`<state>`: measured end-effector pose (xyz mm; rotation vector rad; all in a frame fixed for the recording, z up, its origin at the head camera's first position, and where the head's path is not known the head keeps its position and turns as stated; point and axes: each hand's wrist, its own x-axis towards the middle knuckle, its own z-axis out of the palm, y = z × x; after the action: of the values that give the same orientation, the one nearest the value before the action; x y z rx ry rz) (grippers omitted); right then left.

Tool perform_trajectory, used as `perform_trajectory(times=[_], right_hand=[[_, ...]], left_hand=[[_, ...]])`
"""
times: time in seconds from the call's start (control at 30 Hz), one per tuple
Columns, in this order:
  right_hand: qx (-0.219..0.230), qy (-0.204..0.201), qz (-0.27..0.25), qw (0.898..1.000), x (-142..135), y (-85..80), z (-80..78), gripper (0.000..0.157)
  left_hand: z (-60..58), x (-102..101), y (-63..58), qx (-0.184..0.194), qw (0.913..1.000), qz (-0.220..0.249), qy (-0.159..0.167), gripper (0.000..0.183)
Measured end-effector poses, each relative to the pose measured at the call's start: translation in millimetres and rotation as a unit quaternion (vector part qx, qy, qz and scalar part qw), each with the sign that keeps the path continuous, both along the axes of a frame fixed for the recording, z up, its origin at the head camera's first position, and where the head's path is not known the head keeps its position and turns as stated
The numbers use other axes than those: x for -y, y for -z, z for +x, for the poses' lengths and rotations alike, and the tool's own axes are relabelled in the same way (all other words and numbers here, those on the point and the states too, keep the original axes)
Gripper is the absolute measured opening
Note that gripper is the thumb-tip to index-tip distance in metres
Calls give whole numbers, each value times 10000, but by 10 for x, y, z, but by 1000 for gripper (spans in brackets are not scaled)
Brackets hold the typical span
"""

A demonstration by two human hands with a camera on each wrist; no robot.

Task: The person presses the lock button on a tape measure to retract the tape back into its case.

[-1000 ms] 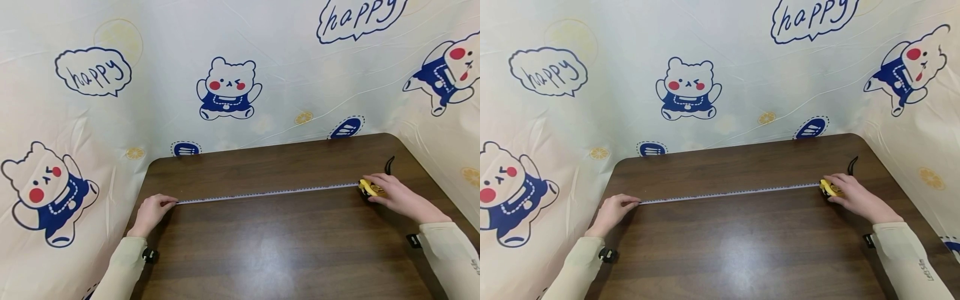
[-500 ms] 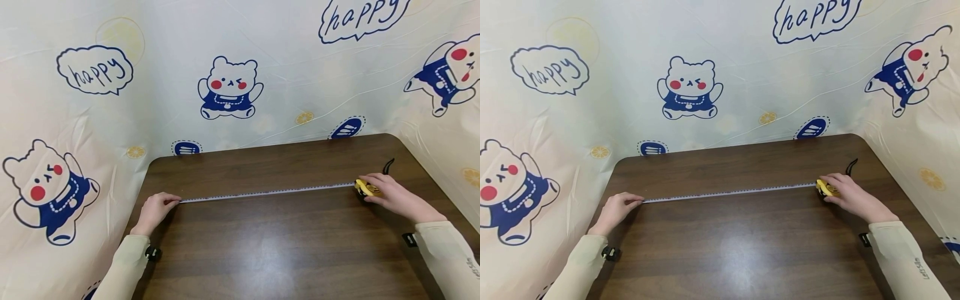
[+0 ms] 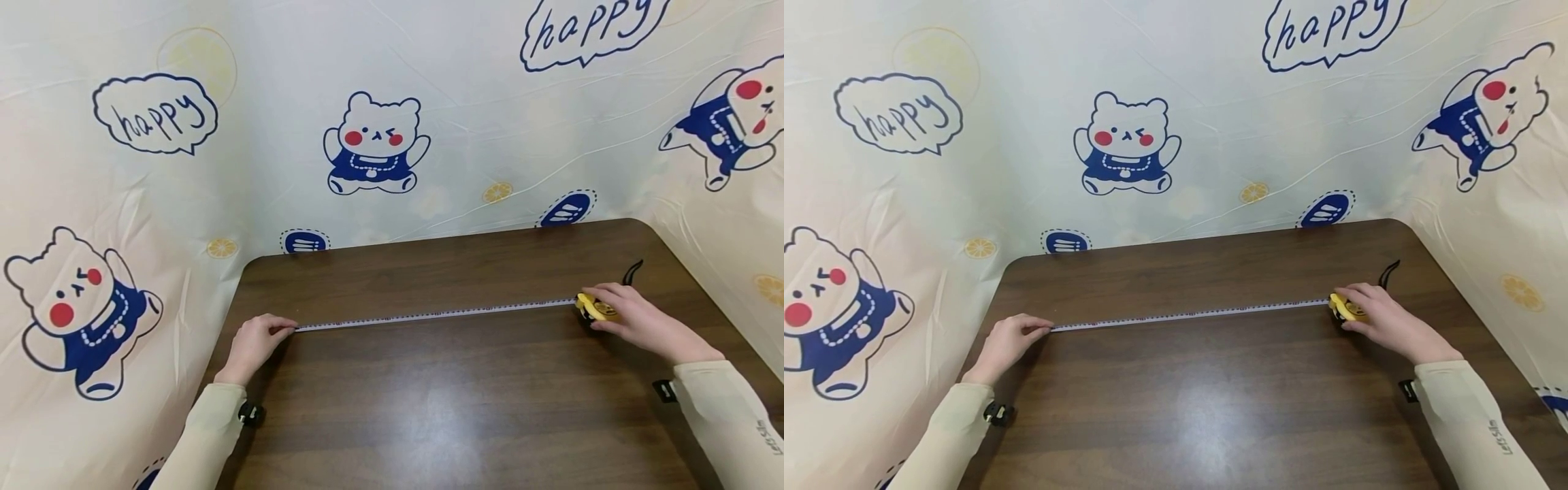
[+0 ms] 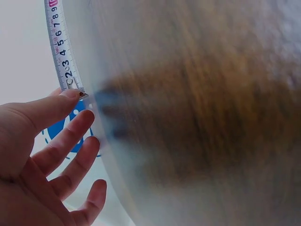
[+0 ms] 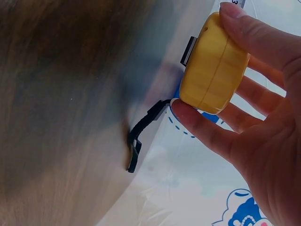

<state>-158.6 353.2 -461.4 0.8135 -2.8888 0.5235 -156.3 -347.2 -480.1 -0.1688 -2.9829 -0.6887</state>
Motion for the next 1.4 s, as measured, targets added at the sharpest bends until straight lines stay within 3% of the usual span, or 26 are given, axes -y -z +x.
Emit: perform_trajectory(times=[0.4,0.73,0.93,1.4], right_hand=[[-459,-253,-110,9986,24,54,-34,63],[-222,-164,-30,9996,62,19,-14,62],[-386,-238,-49,9990,78,29,-23,62],[-220,-231,-50,9995,114,23,-39,63]], left_hand=[[-9,-20,13,10,10000,-7,59,11],[-38,-43,40,-22,9999,-52,124,11],[-53,-58,47,41,9999,-32,116,12],[-75,-102,52,6,9999,-71,145,12]])
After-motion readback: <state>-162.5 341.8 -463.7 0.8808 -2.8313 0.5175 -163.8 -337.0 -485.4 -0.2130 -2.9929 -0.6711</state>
